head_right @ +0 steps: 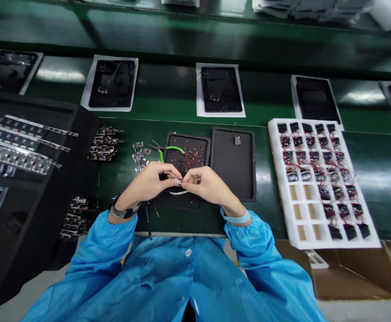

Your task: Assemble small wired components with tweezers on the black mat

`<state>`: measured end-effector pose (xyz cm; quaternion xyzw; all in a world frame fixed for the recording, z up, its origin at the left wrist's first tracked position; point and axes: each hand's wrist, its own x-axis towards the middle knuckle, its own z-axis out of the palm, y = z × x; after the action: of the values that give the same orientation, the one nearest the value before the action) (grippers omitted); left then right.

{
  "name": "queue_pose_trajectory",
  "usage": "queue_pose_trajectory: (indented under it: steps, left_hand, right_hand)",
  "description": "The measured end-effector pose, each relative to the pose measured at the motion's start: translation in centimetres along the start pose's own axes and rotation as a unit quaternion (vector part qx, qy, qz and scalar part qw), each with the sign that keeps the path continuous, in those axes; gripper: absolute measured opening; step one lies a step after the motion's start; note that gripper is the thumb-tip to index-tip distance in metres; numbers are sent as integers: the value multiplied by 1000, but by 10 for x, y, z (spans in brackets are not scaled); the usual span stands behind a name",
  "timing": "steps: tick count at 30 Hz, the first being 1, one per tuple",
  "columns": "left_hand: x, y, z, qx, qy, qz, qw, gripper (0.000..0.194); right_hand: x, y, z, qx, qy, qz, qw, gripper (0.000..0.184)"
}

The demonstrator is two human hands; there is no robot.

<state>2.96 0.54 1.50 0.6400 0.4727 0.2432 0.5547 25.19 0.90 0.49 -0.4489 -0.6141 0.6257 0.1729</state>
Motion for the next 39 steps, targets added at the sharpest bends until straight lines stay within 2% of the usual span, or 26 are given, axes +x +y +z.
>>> queue_pose_trajectory:
  steps: [9,14,21,26,28,30,32,34,35,37,39]
  left_hand:
    - [3,-10,-9,-99,-47,-22,994,17]
    - [3,-10,-7,-124,-61,-20,990,13]
    - [4,-12,-4,-120,-59,-11,991,11]
    - [1,-6,-5,-114,-29,-4,993,14]
    - [-4,6,-9,-76,-8,14,997,17]
    - [-13,27,-14,2,28,46,999,15]
    - [-22,57,-19,92,70,85,990,11]
    - [-27,91,-22,163,97,115,975,18]
    - [-25,109,-23,191,102,128,968,22]
    - [-10,145,-20,238,95,158,954,28]
    - [20,180,-9,276,66,198,938,27]
  right_hand:
    - [-2,-3,1,38,-7,12,999,30]
    - [-4,-5,0,45,-13,-6,999,30]
    - [-4,-3,2,31,-4,-12,999,28]
    - [-4,-9,-3,-6,-1,-36,999,26]
    - [-6,-10,-14,-32,31,-74,996,24]
    - [-10,-7,-29,-34,106,-113,987,26]
    - [-16,0,-45,-8,206,-134,969,27]
    - [-22,11,-59,23,269,-136,953,26]
    - [-25,17,-65,32,273,-132,952,27]
    - [-29,30,-75,34,238,-115,964,27]
    - [-31,41,-82,10,207,-99,973,26]
